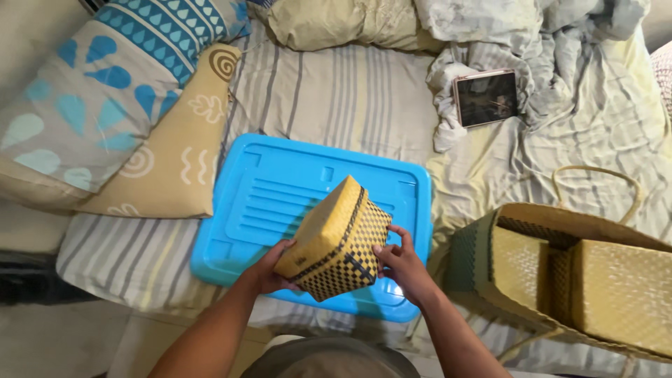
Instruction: The person stands beside a bed and packs woven square containers with yellow lids into a large woven tote bag, taking each container and lid from a blue tray and placing them one at a time into the bag, pressing them down to fit.
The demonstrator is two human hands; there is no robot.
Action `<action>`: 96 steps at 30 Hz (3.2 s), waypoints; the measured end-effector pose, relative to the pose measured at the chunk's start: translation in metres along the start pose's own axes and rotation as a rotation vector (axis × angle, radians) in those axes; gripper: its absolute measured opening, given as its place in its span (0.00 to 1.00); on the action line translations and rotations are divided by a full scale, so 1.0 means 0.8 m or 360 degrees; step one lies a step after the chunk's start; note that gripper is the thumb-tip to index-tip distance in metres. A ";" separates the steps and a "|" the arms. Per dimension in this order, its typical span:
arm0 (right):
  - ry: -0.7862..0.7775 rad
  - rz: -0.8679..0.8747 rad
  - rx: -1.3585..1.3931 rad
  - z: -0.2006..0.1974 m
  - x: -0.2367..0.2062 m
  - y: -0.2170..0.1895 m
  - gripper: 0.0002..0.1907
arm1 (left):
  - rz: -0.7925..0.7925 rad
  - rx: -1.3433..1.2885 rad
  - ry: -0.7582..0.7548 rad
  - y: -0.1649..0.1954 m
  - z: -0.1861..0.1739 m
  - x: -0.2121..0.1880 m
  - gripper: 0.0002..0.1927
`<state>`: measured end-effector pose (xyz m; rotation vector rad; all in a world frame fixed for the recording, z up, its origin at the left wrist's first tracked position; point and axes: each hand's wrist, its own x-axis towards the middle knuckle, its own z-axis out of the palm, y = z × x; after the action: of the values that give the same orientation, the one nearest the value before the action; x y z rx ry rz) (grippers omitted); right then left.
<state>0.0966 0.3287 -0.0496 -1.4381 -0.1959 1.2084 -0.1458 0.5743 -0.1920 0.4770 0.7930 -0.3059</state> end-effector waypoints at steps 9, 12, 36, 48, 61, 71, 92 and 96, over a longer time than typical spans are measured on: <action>-0.0108 0.0324 -0.0172 -0.066 0.007 -0.017 0.45 | 0.0354 0.0047 0.0125 -0.021 0.074 -0.020 0.40; -0.0307 0.0561 -0.0313 -0.069 0.013 -0.011 0.52 | 0.0689 0.0122 0.0175 -0.024 0.106 -0.044 0.39; -0.0005 0.0522 0.0342 -0.007 -0.116 0.118 0.50 | 0.0836 0.0509 0.0214 -0.080 0.083 -0.136 0.31; 0.0128 -0.0011 0.0007 0.068 -0.218 0.156 0.63 | 0.0599 0.0524 -0.0189 -0.126 0.010 -0.104 0.43; 0.0533 0.0105 0.0086 -0.044 -0.324 0.208 0.48 | 0.0254 0.0960 -0.0131 -0.191 0.126 -0.029 0.45; 0.0667 -0.0038 0.0028 -0.183 -0.408 0.166 0.45 | 0.0342 0.0713 -0.0593 -0.241 0.280 0.029 0.38; 0.0935 -0.0561 -0.0441 -0.397 -0.297 -0.102 0.38 | 0.0622 0.0280 -0.0640 -0.112 0.564 0.184 0.43; 0.0932 -0.0468 -0.0288 -0.426 -0.233 -0.089 0.38 | 0.0595 0.0335 -0.0471 -0.089 0.560 0.220 0.42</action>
<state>0.3008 0.0004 0.0322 -1.7879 -0.1061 0.5099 0.2123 0.2671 -0.0722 0.7463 0.3734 -0.1067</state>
